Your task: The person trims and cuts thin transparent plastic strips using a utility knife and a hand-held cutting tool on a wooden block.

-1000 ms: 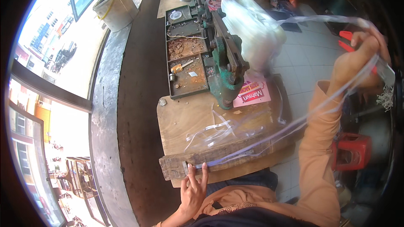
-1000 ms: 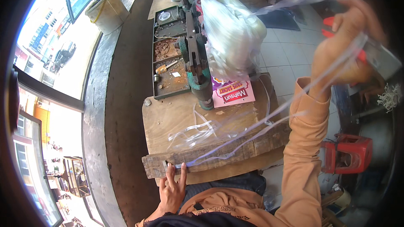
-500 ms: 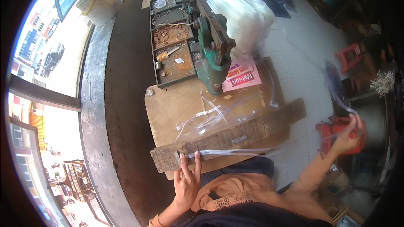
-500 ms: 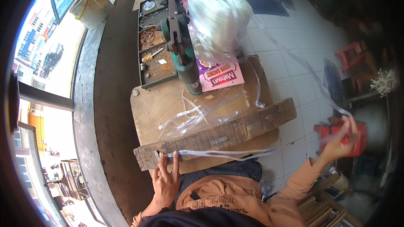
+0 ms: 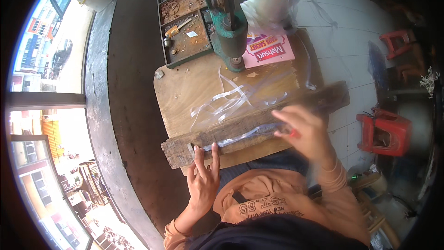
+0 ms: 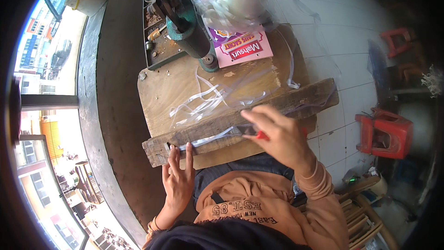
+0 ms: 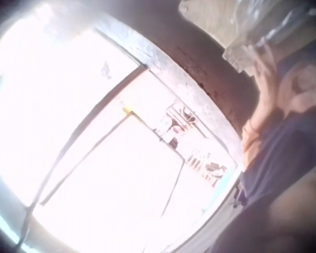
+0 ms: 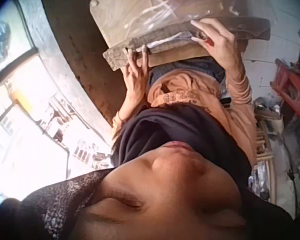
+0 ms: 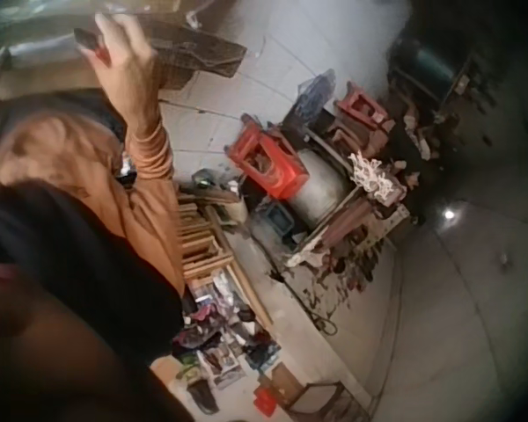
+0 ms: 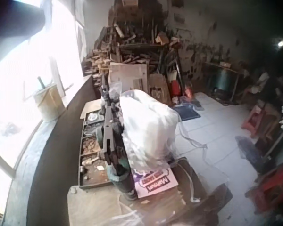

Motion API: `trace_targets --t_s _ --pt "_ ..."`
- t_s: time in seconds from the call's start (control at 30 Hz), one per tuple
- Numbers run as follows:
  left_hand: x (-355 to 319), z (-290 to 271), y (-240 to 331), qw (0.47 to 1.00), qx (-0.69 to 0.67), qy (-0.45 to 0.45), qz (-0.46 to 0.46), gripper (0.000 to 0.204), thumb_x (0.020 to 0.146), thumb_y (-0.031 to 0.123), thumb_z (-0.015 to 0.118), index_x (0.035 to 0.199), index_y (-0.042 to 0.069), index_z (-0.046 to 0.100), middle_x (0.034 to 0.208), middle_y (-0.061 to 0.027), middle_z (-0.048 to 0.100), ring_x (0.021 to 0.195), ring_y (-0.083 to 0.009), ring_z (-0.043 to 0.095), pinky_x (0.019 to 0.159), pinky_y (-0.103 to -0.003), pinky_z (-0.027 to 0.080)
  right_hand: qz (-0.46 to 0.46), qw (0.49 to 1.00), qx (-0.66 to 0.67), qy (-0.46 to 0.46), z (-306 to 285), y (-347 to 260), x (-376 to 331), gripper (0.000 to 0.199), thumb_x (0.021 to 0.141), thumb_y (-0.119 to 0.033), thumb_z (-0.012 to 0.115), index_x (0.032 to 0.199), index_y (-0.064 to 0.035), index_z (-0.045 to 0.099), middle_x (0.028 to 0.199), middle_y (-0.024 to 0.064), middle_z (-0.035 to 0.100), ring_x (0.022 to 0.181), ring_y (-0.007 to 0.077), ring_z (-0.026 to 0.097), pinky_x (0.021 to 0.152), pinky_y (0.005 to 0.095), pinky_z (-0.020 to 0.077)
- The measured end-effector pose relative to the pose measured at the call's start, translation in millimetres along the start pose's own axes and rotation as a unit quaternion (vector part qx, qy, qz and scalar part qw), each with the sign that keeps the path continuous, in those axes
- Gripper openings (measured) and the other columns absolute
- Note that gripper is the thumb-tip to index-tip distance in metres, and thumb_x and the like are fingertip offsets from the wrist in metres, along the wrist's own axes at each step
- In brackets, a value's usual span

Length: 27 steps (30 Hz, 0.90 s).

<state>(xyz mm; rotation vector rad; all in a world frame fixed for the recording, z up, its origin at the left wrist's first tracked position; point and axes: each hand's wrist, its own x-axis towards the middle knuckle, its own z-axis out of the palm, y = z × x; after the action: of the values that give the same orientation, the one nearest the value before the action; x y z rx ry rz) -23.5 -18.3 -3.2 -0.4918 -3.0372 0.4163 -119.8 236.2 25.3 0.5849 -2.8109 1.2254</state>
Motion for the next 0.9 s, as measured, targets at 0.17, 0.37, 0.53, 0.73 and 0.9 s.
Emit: trace_targets --t_s 0.17,0.37,0.53,0.73,0.9 --pt "6.7 -3.2 1.4 1.000 0.004 0.013 0.028 0.053 0.081 0.001 0.049 0.134 0.007 0.045 0.111 -0.0260 0.059 0.113 -0.0215 0.055 0.077 -0.026 0.044 -0.201 0.968 -0.126 -0.085 46.1 -18.1 15.1 0.017 0.073 -0.014 0.063 0.087 -0.0043 0.061 0.090 0.0044 0.057 0.075 0.0164 0.061 0.060 0.0287 0.0486" --pt "8.1 -6.4 -0.3 0.999 0.010 0.009 0.035 0.052 0.082 -0.001 0.048 0.134 0.007 0.046 0.109 -0.0239 0.060 0.114 -0.0227 0.054 0.075 -0.026 0.045 -0.247 0.930 -0.255 -0.092 56.6 -23.7 15.8 0.011 0.073 -0.019 0.060 0.071 -0.0102 0.053 0.074 -0.0001 0.049 0.071 0.0128 0.053 0.055 0.0258 0.0408" --pt "9.2 -7.0 -0.5 0.999 0.022 -0.005 0.041 0.051 0.083 0.000 0.048 0.133 0.007 0.046 0.109 -0.0235 0.061 0.115 -0.0230 0.054 0.075 -0.026 0.045 -0.192 0.949 -0.235 -0.084 44.7 -22.5 12.8 0.011 0.071 -0.017 0.061 0.071 -0.0102 0.052 0.069 0.0001 0.048 0.070 0.0138 0.052 0.053 0.0262 0.0417" --pt "8.0 -8.2 0.8 0.999 0.011 -0.010 0.028 0.050 0.082 0.001 0.049 0.132 0.007 0.048 0.109 -0.0224 0.062 0.115 -0.0229 0.055 0.074 -0.026 0.044 -0.145 0.967 -0.193 -0.082 22.4 -14.4 8.7 0.013 0.070 -0.012 0.062 0.082 -0.0084 0.060 0.085 0.0016 0.054 0.074 0.0151 0.054 0.055 0.0268 0.0455" --pt "8.8 -7.6 2.5 0.999 0.014 -0.013 0.030 0.050 0.082 0.000 0.048 0.131 0.008 0.048 0.109 -0.0218 0.062 0.114 -0.0229 0.056 0.072 -0.026 0.043 -0.127 0.976 -0.160 -0.080 39.2 -14.6 -5.5 0.013 0.069 -0.009 0.062 0.081 -0.0067 0.060 0.090 0.0040 0.055 0.075 0.0165 0.056 0.057 0.0274 0.0475"
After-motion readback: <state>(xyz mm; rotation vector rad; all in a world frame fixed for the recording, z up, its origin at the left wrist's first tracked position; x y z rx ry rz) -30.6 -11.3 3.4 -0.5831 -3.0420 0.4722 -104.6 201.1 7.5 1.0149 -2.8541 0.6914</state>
